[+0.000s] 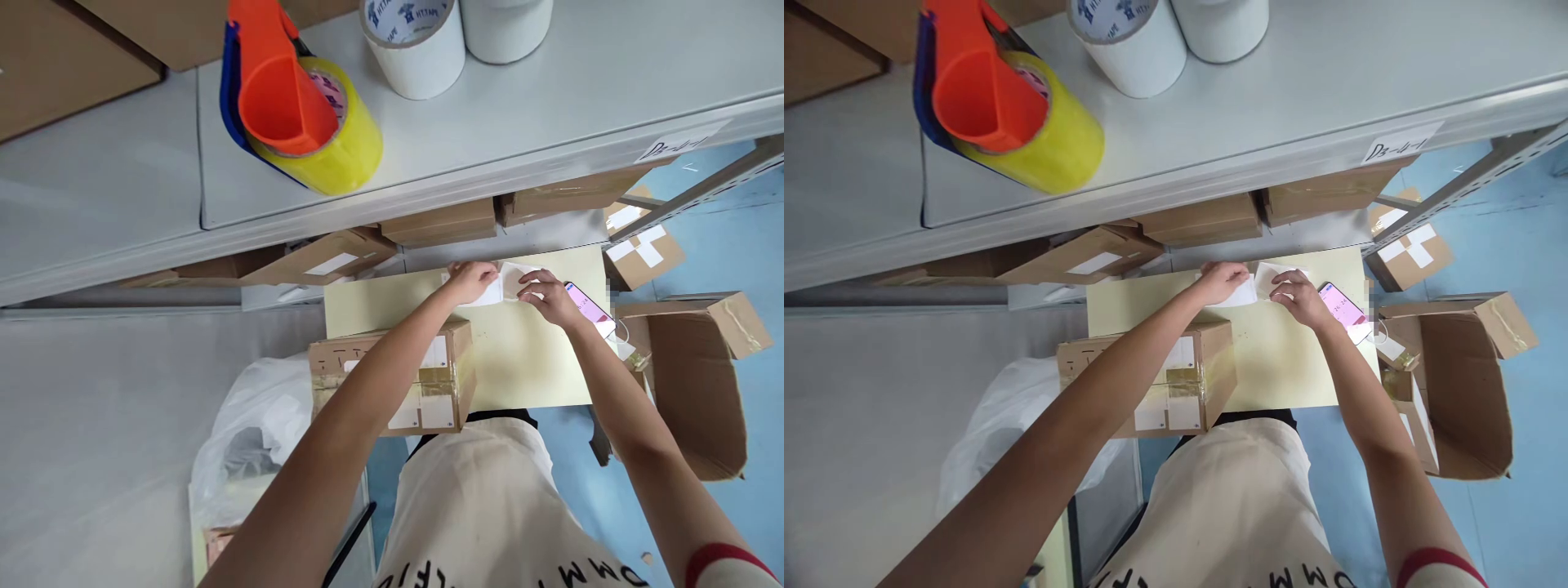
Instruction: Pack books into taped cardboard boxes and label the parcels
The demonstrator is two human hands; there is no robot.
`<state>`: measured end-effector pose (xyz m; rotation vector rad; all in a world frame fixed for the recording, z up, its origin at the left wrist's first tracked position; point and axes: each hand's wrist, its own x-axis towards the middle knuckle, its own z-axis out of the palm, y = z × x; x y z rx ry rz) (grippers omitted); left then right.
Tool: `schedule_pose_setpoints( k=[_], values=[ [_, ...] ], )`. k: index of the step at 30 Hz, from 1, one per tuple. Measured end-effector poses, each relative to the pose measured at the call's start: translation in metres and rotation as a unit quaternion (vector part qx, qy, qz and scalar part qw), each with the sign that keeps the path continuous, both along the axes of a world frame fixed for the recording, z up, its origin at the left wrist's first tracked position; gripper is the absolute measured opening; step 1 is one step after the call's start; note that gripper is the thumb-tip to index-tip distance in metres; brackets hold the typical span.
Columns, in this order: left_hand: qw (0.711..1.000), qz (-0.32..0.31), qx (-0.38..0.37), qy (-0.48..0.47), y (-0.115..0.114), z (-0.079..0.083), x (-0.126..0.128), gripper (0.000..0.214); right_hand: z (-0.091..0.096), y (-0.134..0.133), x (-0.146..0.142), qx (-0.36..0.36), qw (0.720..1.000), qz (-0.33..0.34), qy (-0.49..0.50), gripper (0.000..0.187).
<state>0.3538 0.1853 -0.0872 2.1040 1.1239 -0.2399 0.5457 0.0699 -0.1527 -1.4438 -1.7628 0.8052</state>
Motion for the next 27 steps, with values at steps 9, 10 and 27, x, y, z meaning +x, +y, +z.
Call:
schedule_pose_setpoints(
  k=[9,10,27],
  values=[
    [0.982,0.130,0.110,-0.086,0.008,0.014,-0.021,0.020,0.014,-0.010,0.003,-0.035,0.989,-0.096,-0.102,0.045],
    [0.981,0.128,0.088,-0.117,0.004,0.019,-0.021,0.020,0.023,-0.009,-0.005,-0.033,0.990,-0.110,-0.077,0.058],
    [0.794,0.330,-0.192,-0.473,-0.126,0.093,-0.153,0.039,0.156,-0.081,-0.197,0.202,0.961,-0.131,-0.137,0.022]
  ],
)
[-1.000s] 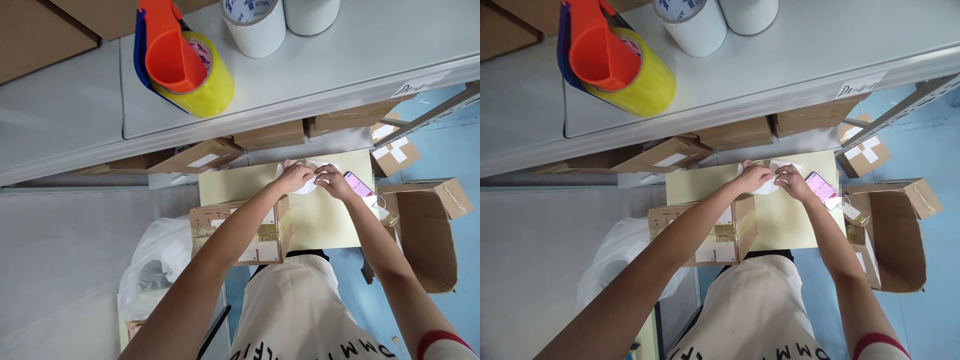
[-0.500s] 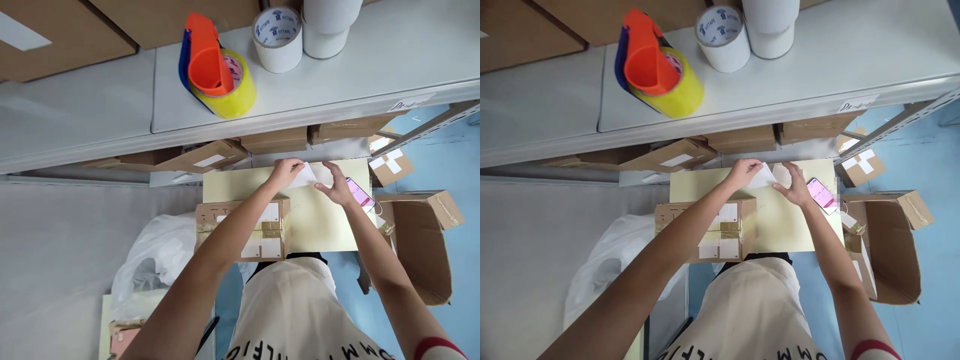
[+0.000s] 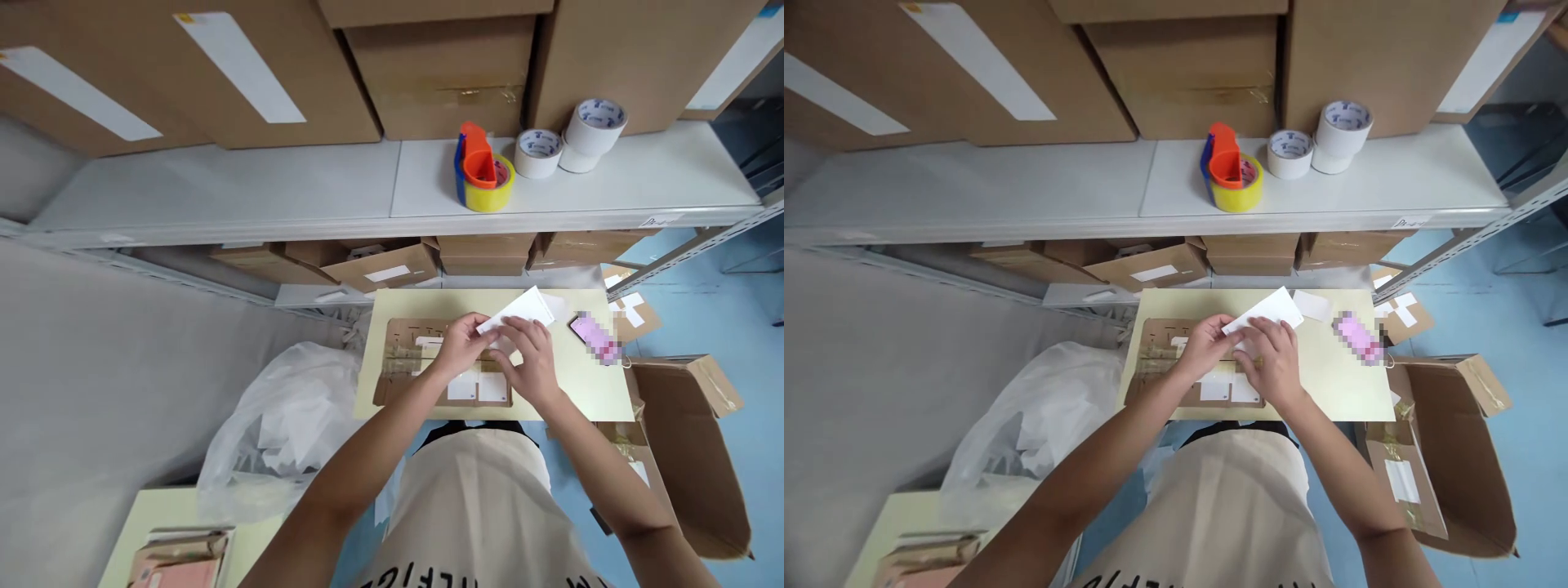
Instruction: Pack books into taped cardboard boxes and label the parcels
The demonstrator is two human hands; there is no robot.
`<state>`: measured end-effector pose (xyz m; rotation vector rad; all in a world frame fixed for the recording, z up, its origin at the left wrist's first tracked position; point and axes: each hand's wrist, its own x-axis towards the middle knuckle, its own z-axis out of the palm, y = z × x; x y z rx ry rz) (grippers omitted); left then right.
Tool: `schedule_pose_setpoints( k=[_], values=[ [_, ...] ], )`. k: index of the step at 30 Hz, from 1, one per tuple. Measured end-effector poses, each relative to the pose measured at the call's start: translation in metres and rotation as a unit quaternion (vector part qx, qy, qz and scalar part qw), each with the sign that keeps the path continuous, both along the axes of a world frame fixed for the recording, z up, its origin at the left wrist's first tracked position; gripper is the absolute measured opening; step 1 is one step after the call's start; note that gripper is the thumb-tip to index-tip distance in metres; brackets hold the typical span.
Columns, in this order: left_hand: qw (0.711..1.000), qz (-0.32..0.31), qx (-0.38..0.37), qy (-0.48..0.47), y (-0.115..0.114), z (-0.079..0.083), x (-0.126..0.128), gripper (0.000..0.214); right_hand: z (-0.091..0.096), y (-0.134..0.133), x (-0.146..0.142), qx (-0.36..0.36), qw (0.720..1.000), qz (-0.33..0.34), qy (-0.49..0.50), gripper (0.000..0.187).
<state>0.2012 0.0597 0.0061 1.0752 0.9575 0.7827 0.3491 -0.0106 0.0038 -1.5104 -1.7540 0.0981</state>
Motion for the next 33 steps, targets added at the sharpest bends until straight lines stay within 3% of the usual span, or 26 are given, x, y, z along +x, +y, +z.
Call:
schedule_pose_setpoints(
  k=[7,15,21,25,33],
  values=[
    [0.971,0.023,-0.095,-0.218,-0.037,0.018,-0.072,0.039,0.014,-0.021,-0.068,0.032,0.999,0.015,-0.036,0.015],
    [0.974,0.016,-0.101,-0.200,-0.053,0.017,-0.127,0.051,0.026,-0.032,-0.121,0.031,0.998,0.038,-0.028,0.018],
    [0.988,0.013,-0.039,-0.149,-0.060,0.013,-0.149,0.053,0.046,-0.034,-0.152,-0.019,0.995,0.070,0.072,0.016],
    [0.990,0.025,-0.009,-0.141,-0.061,0.010,-0.155,0.053,0.049,-0.034,-0.161,-0.042,0.990,0.091,0.102,0.018],
    [0.993,0.046,0.061,-0.093,-0.054,0.017,-0.157,0.045,0.043,-0.018,-0.155,0.014,0.997,0.076,-0.031,0.021]
  ],
)
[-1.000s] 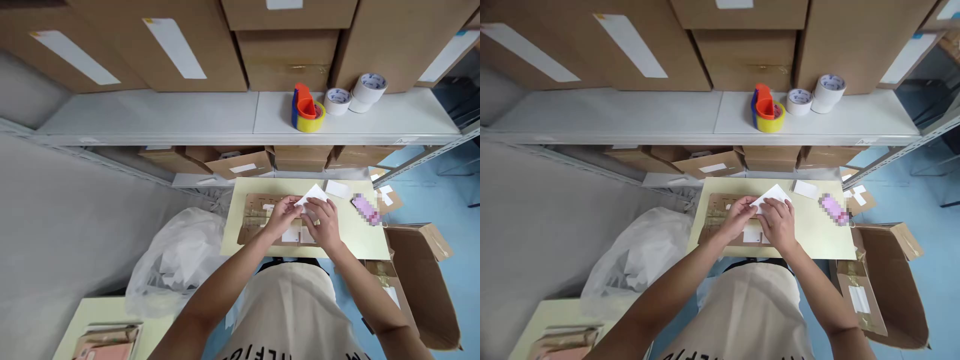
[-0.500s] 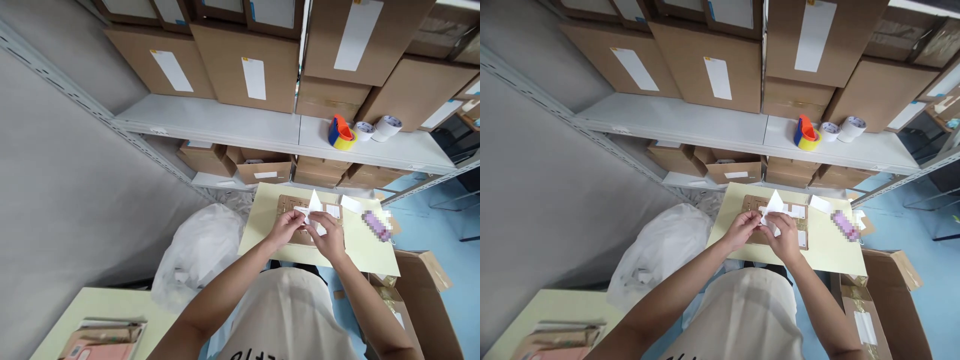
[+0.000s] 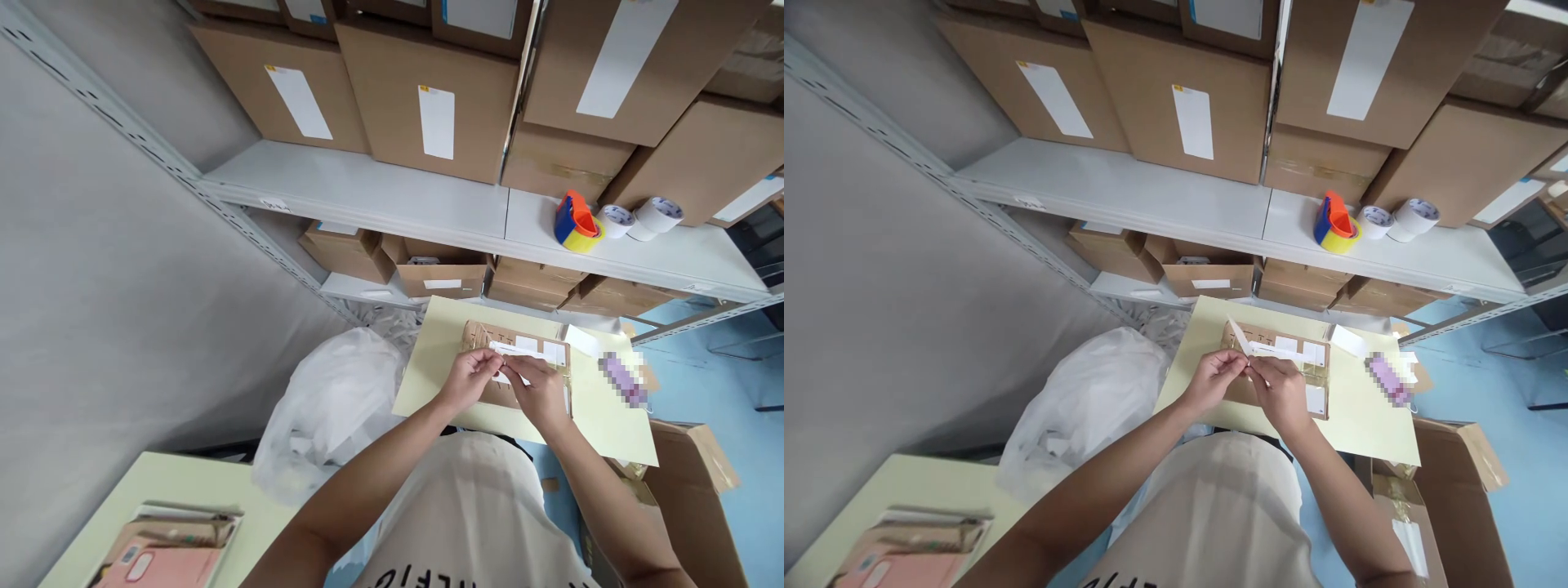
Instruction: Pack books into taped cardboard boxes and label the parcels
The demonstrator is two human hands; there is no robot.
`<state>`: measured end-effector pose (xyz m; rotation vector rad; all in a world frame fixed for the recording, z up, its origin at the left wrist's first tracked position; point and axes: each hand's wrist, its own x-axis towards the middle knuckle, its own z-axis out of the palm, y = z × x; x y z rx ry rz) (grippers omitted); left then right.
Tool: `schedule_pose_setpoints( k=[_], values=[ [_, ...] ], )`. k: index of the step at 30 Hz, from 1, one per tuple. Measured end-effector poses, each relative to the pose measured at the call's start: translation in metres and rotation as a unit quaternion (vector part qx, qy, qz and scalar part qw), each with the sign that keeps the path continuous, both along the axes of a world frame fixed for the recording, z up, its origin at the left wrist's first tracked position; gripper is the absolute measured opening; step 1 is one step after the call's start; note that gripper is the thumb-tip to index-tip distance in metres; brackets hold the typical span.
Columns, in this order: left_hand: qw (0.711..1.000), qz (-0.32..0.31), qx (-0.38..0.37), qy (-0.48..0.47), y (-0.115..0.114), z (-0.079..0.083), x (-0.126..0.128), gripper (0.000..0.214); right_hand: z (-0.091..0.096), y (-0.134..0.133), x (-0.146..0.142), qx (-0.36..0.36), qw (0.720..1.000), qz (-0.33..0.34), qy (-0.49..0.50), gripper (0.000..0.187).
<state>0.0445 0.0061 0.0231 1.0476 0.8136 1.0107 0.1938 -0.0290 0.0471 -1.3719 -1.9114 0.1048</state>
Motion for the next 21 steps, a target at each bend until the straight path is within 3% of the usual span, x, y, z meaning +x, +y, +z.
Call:
schedule_pose_setpoints(
  k=[5,17,21],
  values=[
    [1.000,-0.009,0.004,-0.004,0.006,0.001,0.003,0.042,0.001,0.008,0.006,0.048,0.997,-0.012,-0.063,0.021],
    [0.998,-0.012,0.028,0.056,0.008,-0.009,0.007,0.039,-0.003,0.011,0.012,-0.058,0.998,0.037,0.002,0.021],
    [0.999,-0.014,0.012,0.048,0.008,-0.009,0.007,0.038,-0.005,0.015,0.014,-0.045,0.998,0.023,-0.036,0.021]
  ],
)
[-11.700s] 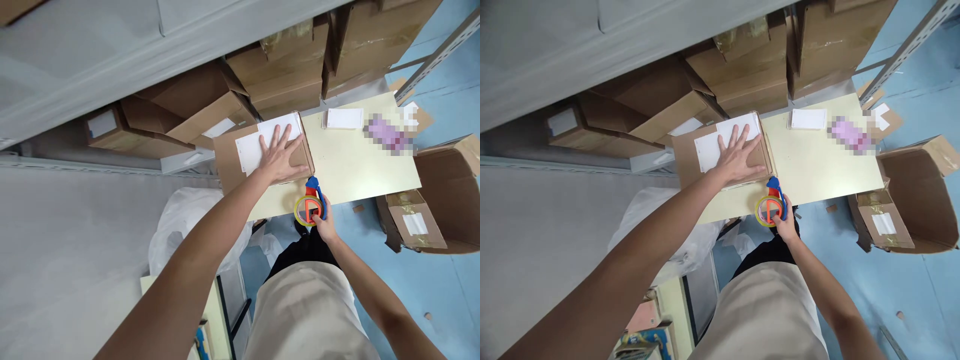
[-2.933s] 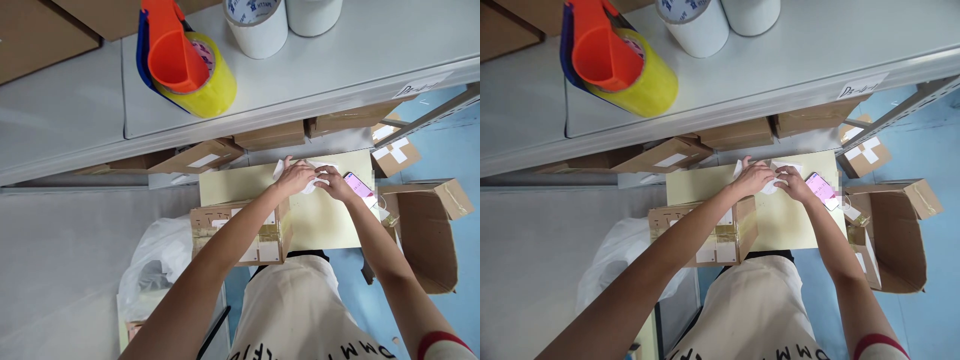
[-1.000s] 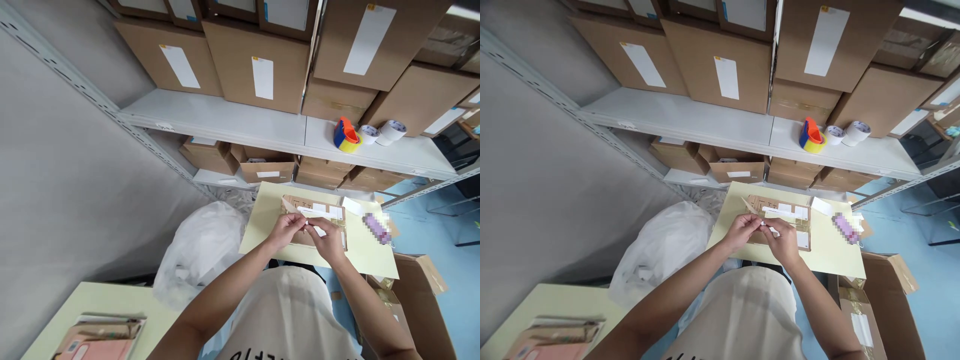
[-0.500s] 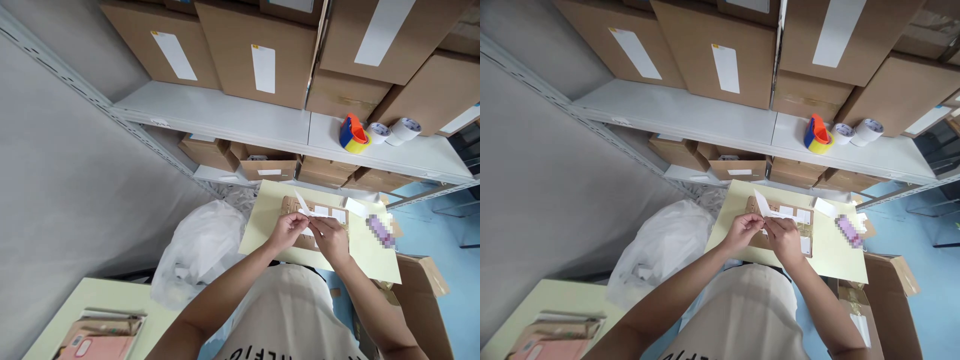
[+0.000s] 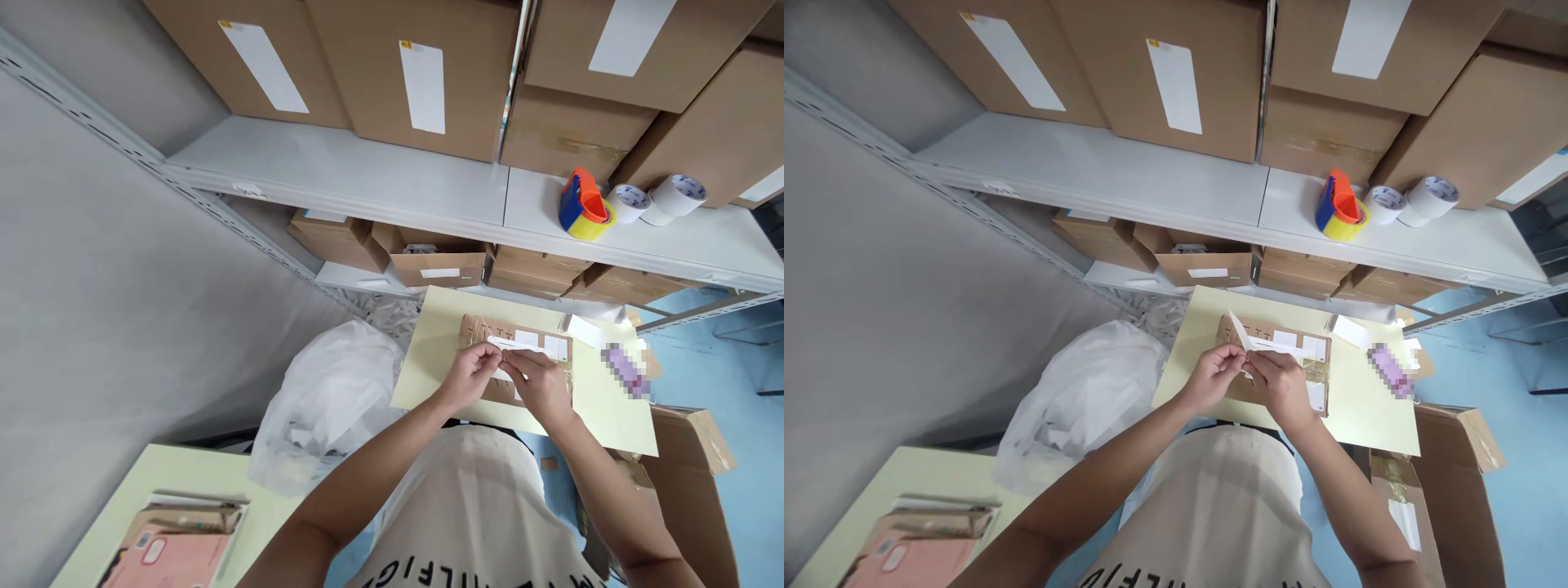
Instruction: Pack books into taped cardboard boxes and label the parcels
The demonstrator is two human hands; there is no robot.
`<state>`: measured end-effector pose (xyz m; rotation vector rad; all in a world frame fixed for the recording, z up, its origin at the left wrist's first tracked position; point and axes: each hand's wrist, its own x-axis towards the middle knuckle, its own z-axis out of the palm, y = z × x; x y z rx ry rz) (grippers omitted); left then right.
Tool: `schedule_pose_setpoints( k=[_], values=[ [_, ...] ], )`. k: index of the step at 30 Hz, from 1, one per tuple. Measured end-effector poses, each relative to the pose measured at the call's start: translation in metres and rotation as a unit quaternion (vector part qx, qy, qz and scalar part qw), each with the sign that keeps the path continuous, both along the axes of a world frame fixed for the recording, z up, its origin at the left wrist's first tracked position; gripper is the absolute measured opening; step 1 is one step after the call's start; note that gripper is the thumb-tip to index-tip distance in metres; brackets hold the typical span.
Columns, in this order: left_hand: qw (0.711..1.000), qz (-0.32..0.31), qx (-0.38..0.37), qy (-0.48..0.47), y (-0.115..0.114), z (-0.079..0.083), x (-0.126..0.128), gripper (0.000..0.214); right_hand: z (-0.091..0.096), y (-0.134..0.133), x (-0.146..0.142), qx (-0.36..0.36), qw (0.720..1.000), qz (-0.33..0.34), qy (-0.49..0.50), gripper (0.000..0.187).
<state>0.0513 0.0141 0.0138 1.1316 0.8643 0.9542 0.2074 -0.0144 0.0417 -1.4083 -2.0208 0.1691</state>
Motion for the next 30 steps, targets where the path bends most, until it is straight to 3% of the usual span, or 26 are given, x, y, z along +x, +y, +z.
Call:
schedule_pose_setpoints(
  k=[5,16,24,27,30],
  values=[
    [1.000,0.000,-0.015,-0.020,0.003,0.001,0.000,0.034,0.000,0.005,0.002,0.031,0.997,0.015,-0.072,0.024],
    [0.999,0.006,0.040,0.017,0.011,0.003,0.001,0.022,0.000,0.009,0.006,0.007,0.993,0.044,-0.110,0.021],
    [0.996,0.028,0.049,0.063,0.004,0.007,0.003,0.017,0.005,0.006,0.004,-0.011,0.983,0.079,-0.167,0.017],
    [0.996,0.033,0.048,0.069,0.002,0.005,0.002,0.019,0.005,0.004,0.002,-0.027,0.991,0.066,-0.116,0.017],
    [0.995,0.019,0.074,0.059,0.000,0.004,-0.002,0.021,0.006,0.003,0.001,-0.064,0.996,0.060,0.000,0.018]
  ],
)
